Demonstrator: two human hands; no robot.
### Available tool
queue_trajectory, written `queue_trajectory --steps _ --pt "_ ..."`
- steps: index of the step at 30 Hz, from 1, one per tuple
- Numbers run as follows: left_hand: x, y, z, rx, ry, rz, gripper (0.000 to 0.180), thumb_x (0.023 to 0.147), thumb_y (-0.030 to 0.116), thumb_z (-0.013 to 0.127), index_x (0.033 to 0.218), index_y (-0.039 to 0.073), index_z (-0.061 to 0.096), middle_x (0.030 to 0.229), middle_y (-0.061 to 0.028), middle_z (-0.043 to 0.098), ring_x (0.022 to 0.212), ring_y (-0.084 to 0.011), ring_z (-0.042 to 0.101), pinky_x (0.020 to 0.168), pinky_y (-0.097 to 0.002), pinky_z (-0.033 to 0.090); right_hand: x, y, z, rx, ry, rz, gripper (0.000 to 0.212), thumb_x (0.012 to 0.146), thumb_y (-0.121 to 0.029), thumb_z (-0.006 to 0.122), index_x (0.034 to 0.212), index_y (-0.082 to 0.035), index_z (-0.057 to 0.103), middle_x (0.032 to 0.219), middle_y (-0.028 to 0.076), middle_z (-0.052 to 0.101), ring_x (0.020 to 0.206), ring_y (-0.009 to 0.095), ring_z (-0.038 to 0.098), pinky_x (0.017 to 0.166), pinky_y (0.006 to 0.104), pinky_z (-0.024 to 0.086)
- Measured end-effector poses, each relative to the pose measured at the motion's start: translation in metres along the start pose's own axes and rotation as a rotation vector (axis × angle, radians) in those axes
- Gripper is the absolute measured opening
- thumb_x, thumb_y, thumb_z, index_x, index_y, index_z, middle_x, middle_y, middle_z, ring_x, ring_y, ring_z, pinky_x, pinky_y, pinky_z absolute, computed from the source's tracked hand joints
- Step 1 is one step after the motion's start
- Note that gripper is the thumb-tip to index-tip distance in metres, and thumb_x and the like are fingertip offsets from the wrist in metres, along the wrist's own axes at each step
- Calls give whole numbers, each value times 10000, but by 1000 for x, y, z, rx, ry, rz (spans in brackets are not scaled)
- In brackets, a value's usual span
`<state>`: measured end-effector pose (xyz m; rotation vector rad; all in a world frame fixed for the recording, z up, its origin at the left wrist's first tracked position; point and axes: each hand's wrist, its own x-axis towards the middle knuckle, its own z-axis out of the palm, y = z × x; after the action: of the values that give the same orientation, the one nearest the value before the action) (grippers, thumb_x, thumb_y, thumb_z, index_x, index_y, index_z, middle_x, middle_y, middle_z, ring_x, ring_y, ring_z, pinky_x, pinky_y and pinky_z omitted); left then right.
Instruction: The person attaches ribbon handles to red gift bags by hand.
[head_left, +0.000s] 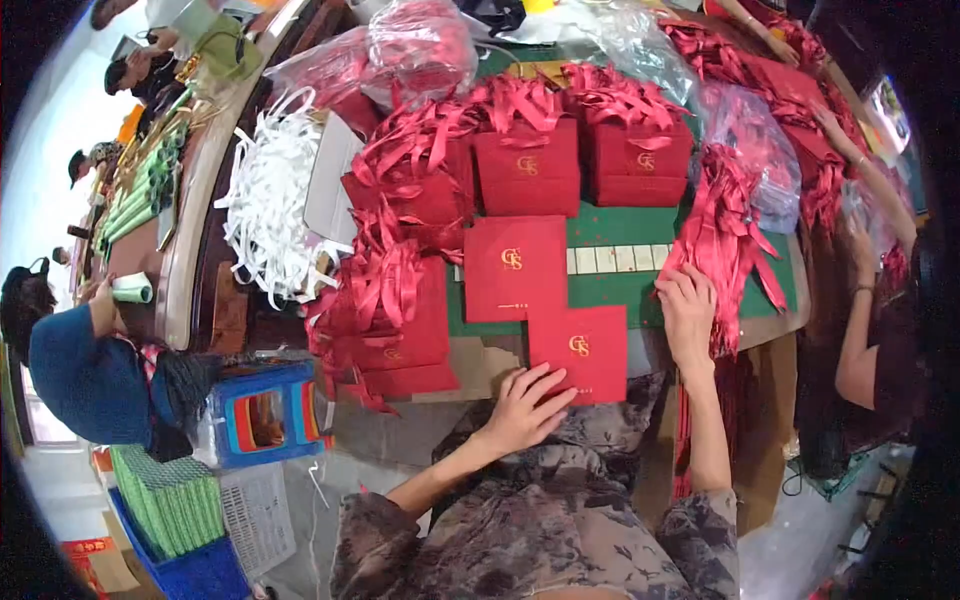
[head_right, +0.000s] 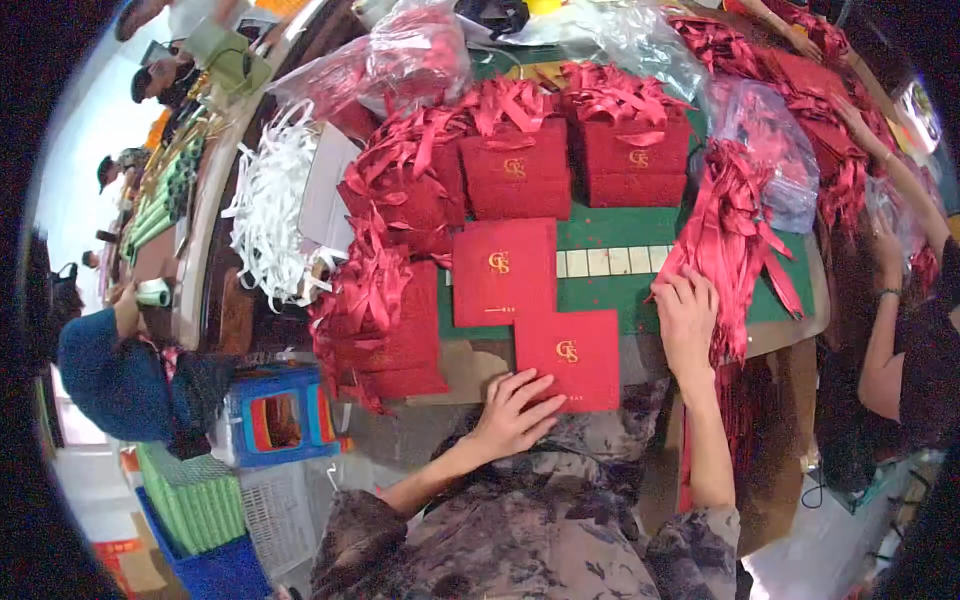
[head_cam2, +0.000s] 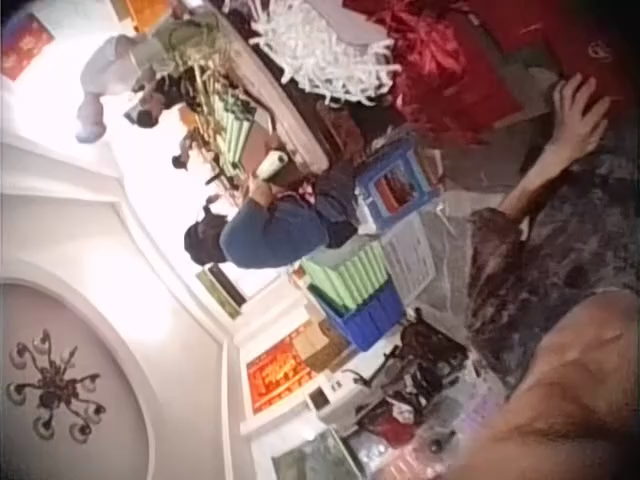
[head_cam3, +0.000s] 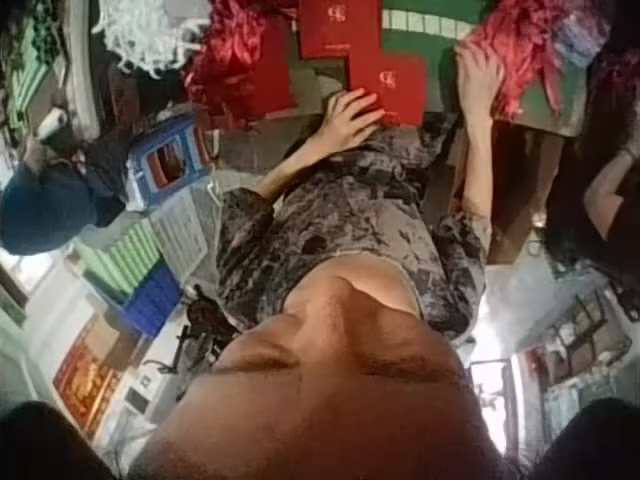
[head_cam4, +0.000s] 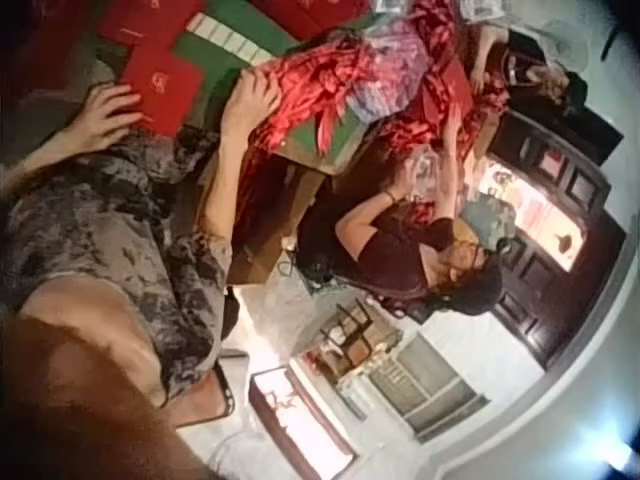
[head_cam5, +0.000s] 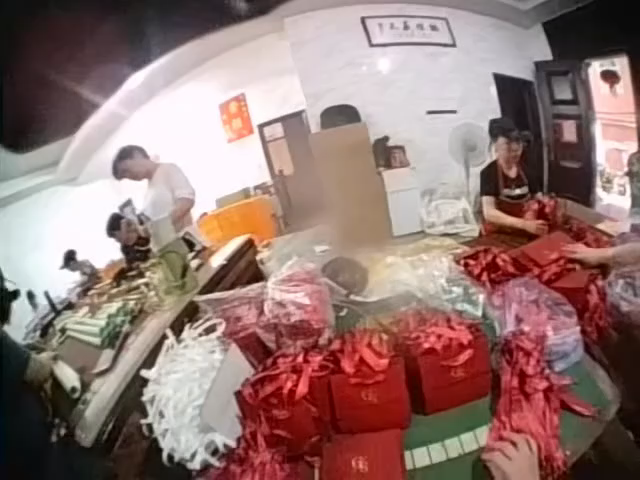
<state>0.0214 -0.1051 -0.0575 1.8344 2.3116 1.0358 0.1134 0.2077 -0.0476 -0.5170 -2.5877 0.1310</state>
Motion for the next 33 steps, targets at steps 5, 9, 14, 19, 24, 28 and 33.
queue_trajectory --steps 5,9,14,19,24,28,33 --pt "24 -2 -5 26 109 -25 450 782 223 795 1217 187 687 1311 -63 595 1179 -308 547 964 -452 399 5 -16 -9 135 31 -17 191 779 -64 716 952 -106 647 1123 69 644 1202 302 550 1009 473 402" --pt "70 -6 -6 94 133 -142 569 779 243 793 1306 120 617 1320 -87 564 1200 -325 507 996 -469 373 -11 -29 -18 323 40 33 202 782 -47 722 964 -92 646 1022 74 670 1077 293 624 977 467 433" --pt "114 -5 -1 169 37 -227 616 770 313 803 1299 68 608 1293 -105 555 1181 -320 481 976 -475 362 -21 -49 -30 363 43 86 221 767 -24 724 971 -86 669 960 73 673 993 276 637 946 440 448" --pt "118 -8 4 175 -22 -234 556 746 340 817 1210 82 652 1154 -90 581 1104 -293 492 936 -457 356 -24 -62 -34 417 7 112 191 776 -42 737 954 -87 683 919 59 661 921 268 620 924 425 440" --pt "122 -6 2 131 10 -240 477 730 291 826 1134 95 665 1099 -81 587 1077 -288 503 924 -451 361 -23 -78 -26 468 29 123 175 798 -81 755 958 -81 683 916 53 664 923 271 619 894 416 446" --pt "125 -4 -1 87 42 -224 408 721 226 824 1069 98 653 1025 -65 618 1000 -283 529 894 -441 366 -21 -90 -24 494 -21 179 168 805 -67 756 961 -66 693 933 61 685 907 275 628 800 385 472" --pt "129 2 -9 10 -3 -270 370 724 198 824 1042 117 651 998 -53 677 972 -273 561 891 -425 361 -15 -96 -26 596 12 275 132 811 -100 751 924 -68 691 872 73 674 852 290 627 748 396 477"
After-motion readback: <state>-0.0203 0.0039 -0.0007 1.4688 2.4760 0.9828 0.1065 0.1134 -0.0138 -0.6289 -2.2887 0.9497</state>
